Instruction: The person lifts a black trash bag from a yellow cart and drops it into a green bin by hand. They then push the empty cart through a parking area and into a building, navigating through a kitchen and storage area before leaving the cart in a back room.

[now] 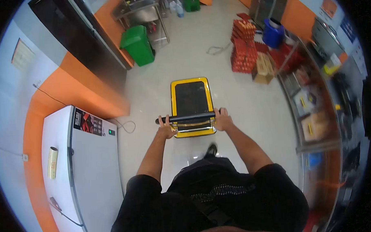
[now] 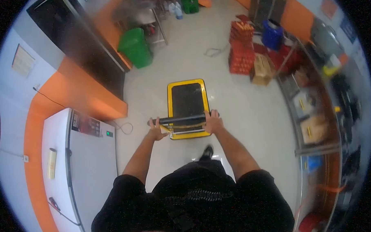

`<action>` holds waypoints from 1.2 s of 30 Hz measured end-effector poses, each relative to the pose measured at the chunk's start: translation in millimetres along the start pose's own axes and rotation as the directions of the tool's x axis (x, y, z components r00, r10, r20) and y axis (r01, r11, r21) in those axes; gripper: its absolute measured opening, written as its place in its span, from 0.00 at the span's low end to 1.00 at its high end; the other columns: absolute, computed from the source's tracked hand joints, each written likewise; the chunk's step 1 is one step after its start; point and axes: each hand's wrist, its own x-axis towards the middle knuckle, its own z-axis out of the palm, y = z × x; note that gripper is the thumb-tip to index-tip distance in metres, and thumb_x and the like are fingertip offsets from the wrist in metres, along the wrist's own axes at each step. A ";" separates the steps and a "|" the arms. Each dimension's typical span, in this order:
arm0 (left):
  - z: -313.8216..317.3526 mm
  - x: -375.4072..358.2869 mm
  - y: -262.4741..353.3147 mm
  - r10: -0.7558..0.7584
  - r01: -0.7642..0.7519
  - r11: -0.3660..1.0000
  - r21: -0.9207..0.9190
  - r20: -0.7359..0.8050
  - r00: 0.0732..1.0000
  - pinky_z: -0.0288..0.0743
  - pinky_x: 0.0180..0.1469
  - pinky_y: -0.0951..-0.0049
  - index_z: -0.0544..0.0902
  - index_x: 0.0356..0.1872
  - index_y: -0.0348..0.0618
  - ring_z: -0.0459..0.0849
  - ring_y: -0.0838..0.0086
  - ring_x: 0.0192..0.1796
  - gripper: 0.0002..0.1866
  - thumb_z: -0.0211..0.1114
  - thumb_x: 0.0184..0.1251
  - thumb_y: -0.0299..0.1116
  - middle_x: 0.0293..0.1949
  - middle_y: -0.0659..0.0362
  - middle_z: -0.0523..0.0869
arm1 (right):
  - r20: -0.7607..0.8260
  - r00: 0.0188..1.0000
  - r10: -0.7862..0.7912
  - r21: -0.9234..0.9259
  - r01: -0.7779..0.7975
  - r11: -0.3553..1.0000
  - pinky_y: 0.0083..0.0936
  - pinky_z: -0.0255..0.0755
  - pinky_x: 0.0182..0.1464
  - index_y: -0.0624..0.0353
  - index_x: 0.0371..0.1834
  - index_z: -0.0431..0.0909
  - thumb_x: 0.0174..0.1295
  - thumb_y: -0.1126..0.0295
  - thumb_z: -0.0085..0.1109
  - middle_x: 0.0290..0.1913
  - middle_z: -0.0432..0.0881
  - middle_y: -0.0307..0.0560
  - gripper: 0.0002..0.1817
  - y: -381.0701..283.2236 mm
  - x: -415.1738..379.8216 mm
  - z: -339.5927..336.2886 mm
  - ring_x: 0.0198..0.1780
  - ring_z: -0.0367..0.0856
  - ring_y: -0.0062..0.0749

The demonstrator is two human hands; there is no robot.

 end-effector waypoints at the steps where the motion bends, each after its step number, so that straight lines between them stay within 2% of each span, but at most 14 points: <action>1: -18.1 16.6 0.6 -0.048 0.044 0.998 -0.044 -0.078 0.996 0.64 0.71 0.55 0.35 0.78 0.54 0.66 0.37 0.69 0.60 0.70 0.55 0.55 0.74 0.41 0.18 | 0.018 1.000 -0.007 -0.021 0.007 1.000 0.53 0.63 0.65 0.47 0.73 0.55 0.52 0.53 0.65 0.67 0.58 0.56 0.45 -2.3 26.5 -12.2 0.74 0.52 0.52; 2: -31.7 31.5 -2.2 -0.044 0.025 0.988 -0.153 -0.121 0.992 0.69 0.68 0.55 0.36 0.78 0.56 0.74 0.40 0.64 0.60 0.72 0.53 0.53 0.74 0.37 0.21 | 0.049 0.999 -0.019 -0.040 0.021 0.999 0.52 0.64 0.65 0.47 0.73 0.55 0.52 0.54 0.65 0.66 0.60 0.56 0.44 -1.2 51.3 -22.9 0.72 0.54 0.52; 11: -152.3 183.1 23.2 -0.025 -0.035 0.932 -0.362 -0.160 0.987 0.69 0.68 0.56 0.35 0.78 0.60 0.70 0.40 0.67 0.58 0.71 0.56 0.48 0.74 0.35 0.24 | 0.106 0.991 -0.078 -0.104 0.089 0.991 0.51 0.67 0.63 0.49 0.74 0.51 0.51 0.51 0.67 0.65 0.60 0.57 0.48 25.6 253.5 -99.2 0.71 0.58 0.51; 13: -175.9 219.2 33.5 0.118 -0.148 0.968 -0.204 -0.151 0.981 0.65 0.70 0.54 0.34 0.77 0.57 0.67 0.40 0.68 0.58 0.71 0.57 0.48 0.73 0.36 0.20 | 0.084 0.993 -0.081 -0.083 0.088 0.993 0.51 0.67 0.64 0.50 0.74 0.51 0.51 0.52 0.68 0.66 0.59 0.58 0.48 31.9 293.0 -116.8 0.71 0.58 0.51; 14: -189.0 233.3 39.0 0.048 -0.091 0.893 -0.441 -0.109 0.993 0.60 0.72 0.49 0.30 0.77 0.54 0.63 0.39 0.71 0.60 0.70 0.58 0.50 0.71 0.36 0.13 | 0.059 0.995 -0.076 -0.089 0.081 0.993 0.50 0.66 0.64 0.50 0.73 0.52 0.50 0.53 0.68 0.67 0.59 0.58 0.49 34.7 313.5 -126.2 0.71 0.57 0.52; 15: -172.8 273.3 37.0 0.044 -0.088 0.890 -0.448 -0.107 0.993 0.60 0.72 0.49 0.30 0.77 0.54 0.63 0.39 0.71 0.60 0.70 0.58 0.50 0.71 0.36 0.13 | 0.034 0.997 -0.069 -0.094 0.072 0.993 0.50 0.66 0.65 0.51 0.73 0.52 0.50 0.53 0.69 0.68 0.58 0.58 0.49 40.0 333.8 -133.9 0.72 0.57 0.52; 16: -138.8 330.7 24.8 0.224 -0.265 0.964 -0.031 -0.448 0.865 0.61 0.71 0.48 0.27 0.76 0.53 0.62 0.39 0.71 0.61 0.70 0.58 0.50 0.69 0.35 0.11 | 0.019 0.998 -0.066 -0.072 0.068 0.995 0.49 0.66 0.65 0.51 0.73 0.53 0.48 0.53 0.69 0.68 0.58 0.59 0.49 44.9 359.0 -135.8 0.72 0.57 0.52; 17: -129.5 373.1 18.8 0.490 -0.266 0.867 0.421 -0.626 0.607 0.61 0.71 0.47 0.24 0.75 0.52 0.61 0.39 0.72 0.63 0.70 0.58 0.51 0.68 0.35 0.09 | 0.017 0.997 -0.069 -0.072 0.070 0.995 0.49 0.66 0.65 0.51 0.73 0.53 0.48 0.53 0.69 0.68 0.58 0.59 0.49 45.7 379.4 -141.3 0.72 0.57 0.52; 18: -154.1 389.5 25.9 0.300 -0.252 0.954 0.165 -0.448 0.842 0.61 0.71 0.47 0.22 0.74 0.54 0.60 0.40 0.72 0.64 0.70 0.58 0.51 0.69 0.35 0.10 | 0.010 0.999 -0.050 -0.087 0.051 0.995 0.49 0.66 0.65 0.52 0.73 0.54 0.48 0.53 0.69 0.68 0.58 0.59 0.49 45.2 400.2 -146.2 0.72 0.57 0.52; 19: -181.7 397.2 35.8 0.127 -0.143 0.986 -0.086 -0.172 0.977 0.61 0.71 0.46 0.19 0.73 0.55 0.60 0.41 0.73 0.65 0.70 0.57 0.51 0.69 0.35 0.10 | 0.007 0.999 -0.033 -0.106 0.033 0.994 0.50 0.66 0.65 0.52 0.73 0.54 0.48 0.53 0.68 0.68 0.58 0.59 0.49 45.2 420.6 -151.7 0.71 0.58 0.52; 23: -289.6 403.1 48.0 0.032 -0.014 0.958 -0.288 0.059 0.998 0.61 0.70 0.42 0.20 0.74 0.62 0.60 0.44 0.74 0.66 0.72 0.55 0.52 0.71 0.36 0.14 | 0.018 1.000 -0.002 -0.102 0.004 0.995 0.50 0.67 0.64 0.54 0.72 0.56 0.47 0.53 0.69 0.67 0.59 0.56 0.48 45.8 482.8 -171.3 0.70 0.59 0.52; 25: -319.3 426.6 46.9 -0.015 0.033 0.943 -0.330 0.057 0.998 0.60 0.70 0.39 0.22 0.74 0.67 0.62 0.45 0.73 0.66 0.74 0.54 0.48 0.74 0.44 0.15 | -0.032 0.998 -0.045 -0.111 0.041 0.993 0.51 0.68 0.62 0.54 0.70 0.57 0.49 0.53 0.68 0.65 0.61 0.55 0.46 32.5 514.6 -183.3 0.68 0.62 0.51; 30: -413.0 501.2 25.8 -0.168 0.206 0.954 -0.217 0.181 0.969 0.55 0.72 0.41 0.27 0.76 0.68 0.63 0.47 0.73 0.63 0.73 0.55 0.44 0.76 0.51 0.17 | -0.114 0.991 -0.073 -0.261 0.041 0.965 0.48 0.68 0.52 0.56 0.65 0.66 0.61 0.51 0.58 0.56 0.71 0.51 0.32 -3.6 580.3 -191.7 0.58 0.70 0.46; 36: -487.0 598.4 28.3 -0.270 0.264 0.955 -0.137 -0.028 0.962 0.43 0.74 0.40 0.39 0.78 0.65 0.42 0.44 0.78 0.55 0.70 0.57 0.39 0.77 0.45 0.25 | -0.019 0.975 -0.222 -0.267 0.209 0.941 0.47 0.67 0.51 0.55 0.67 0.67 0.65 0.59 0.53 0.53 0.75 0.51 0.27 -15.0 693.3 -226.5 0.54 0.75 0.45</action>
